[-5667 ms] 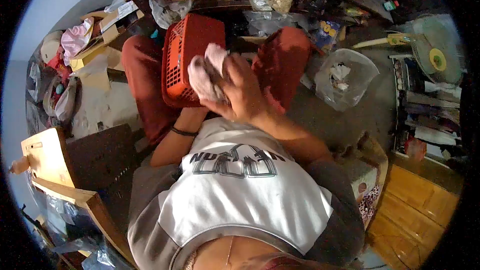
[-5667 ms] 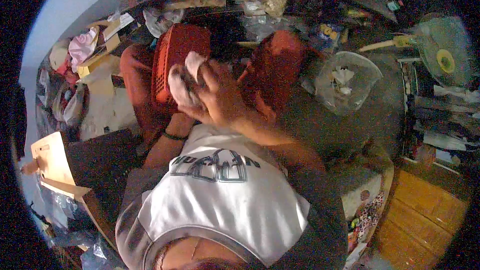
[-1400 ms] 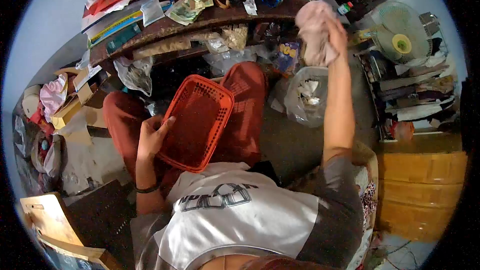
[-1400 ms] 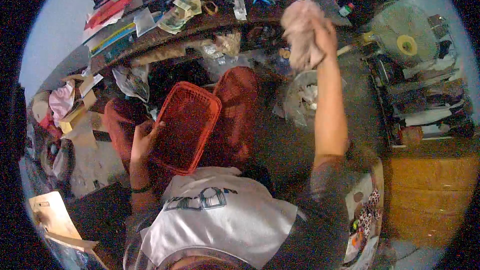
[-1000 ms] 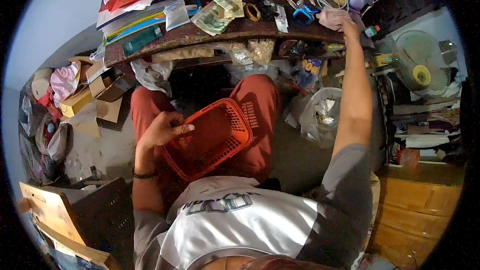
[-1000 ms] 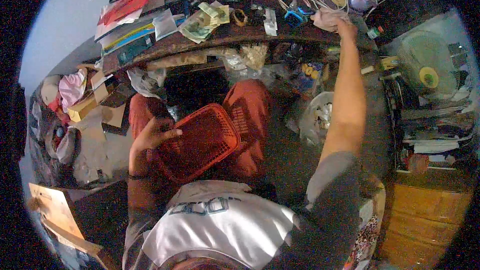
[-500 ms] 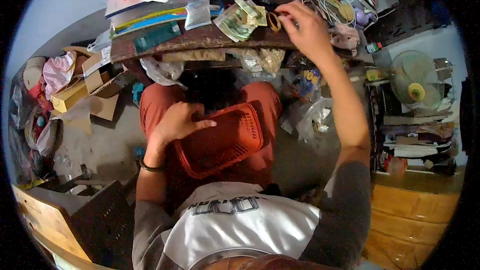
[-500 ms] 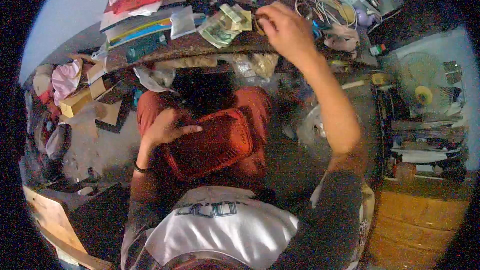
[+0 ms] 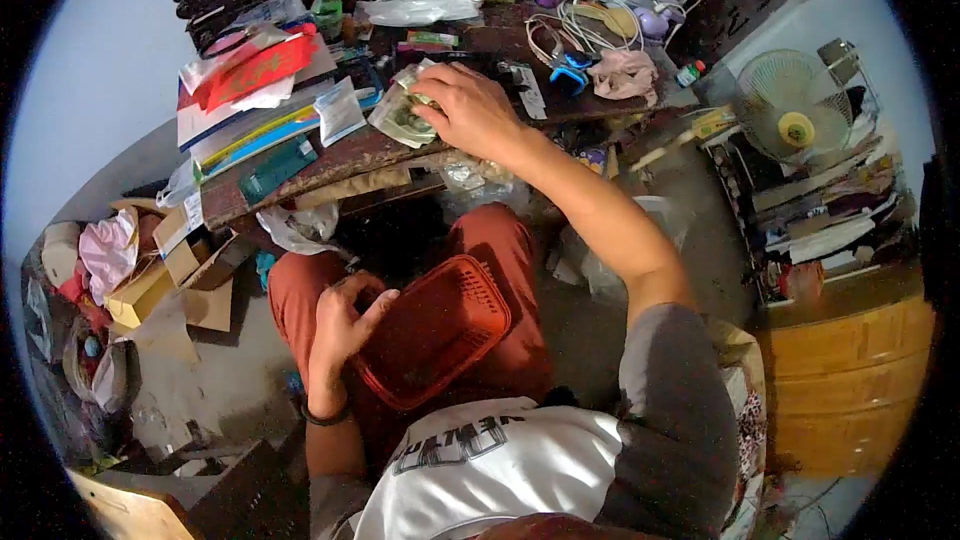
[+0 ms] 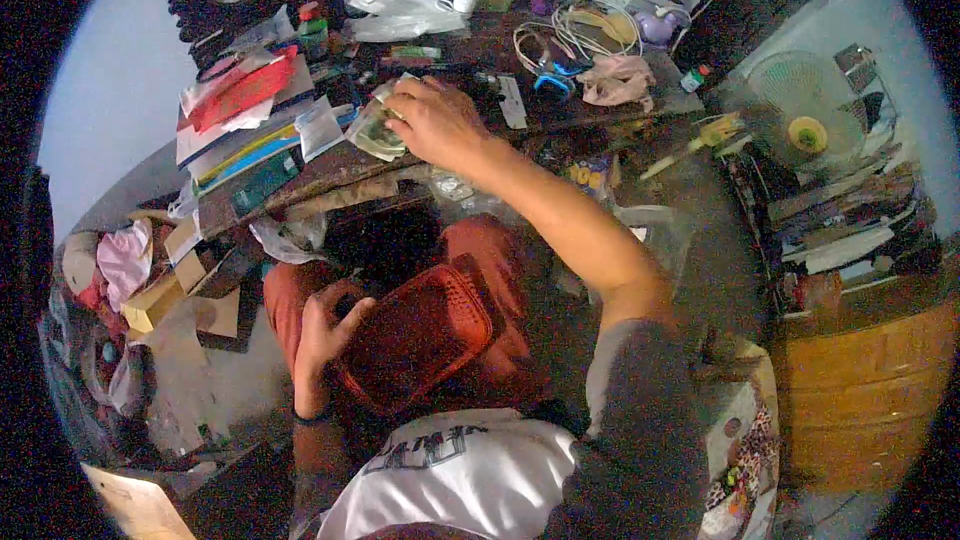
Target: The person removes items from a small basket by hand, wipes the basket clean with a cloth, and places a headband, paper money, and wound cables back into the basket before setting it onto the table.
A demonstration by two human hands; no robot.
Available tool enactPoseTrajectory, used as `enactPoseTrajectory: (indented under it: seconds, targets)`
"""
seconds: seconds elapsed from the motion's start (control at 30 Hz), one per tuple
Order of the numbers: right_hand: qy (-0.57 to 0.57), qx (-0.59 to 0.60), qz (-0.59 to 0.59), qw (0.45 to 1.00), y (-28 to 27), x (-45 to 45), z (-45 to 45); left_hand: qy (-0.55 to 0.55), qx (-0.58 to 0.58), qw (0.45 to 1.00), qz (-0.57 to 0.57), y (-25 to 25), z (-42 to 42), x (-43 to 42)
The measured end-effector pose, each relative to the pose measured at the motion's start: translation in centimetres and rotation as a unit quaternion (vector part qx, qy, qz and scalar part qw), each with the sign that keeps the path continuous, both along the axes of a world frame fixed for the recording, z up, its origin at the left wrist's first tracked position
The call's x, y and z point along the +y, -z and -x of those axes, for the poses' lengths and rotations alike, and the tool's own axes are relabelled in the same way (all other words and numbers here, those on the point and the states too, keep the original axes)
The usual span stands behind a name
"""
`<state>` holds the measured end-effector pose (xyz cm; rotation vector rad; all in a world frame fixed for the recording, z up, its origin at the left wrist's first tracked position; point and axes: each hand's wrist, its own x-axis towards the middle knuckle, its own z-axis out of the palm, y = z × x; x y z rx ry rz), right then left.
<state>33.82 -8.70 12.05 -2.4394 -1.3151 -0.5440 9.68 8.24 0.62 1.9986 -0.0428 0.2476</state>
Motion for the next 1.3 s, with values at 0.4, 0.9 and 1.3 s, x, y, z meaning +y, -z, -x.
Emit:
enactPoseTrajectory:
  seconds: [0.4,0.9,1.3]
  targets:
    - [0.245,0.095,0.005,0.965,-1.7,-8.9,-4.7,-0.035,-0.032,0.999,0.01,0.3,-0.2,-0.7]
    - [-0.116,0.353,-0.06,0.927,-1.2,-8.4,10.6,-0.001,-0.008,0.998,0.062,1.9,-1.1,-1.0]
    - [-0.173,0.183,-0.052,0.966,2.8,-6.2,11.4,0.007,0.0,0.998,0.064,1.9,-1.1,-1.3]
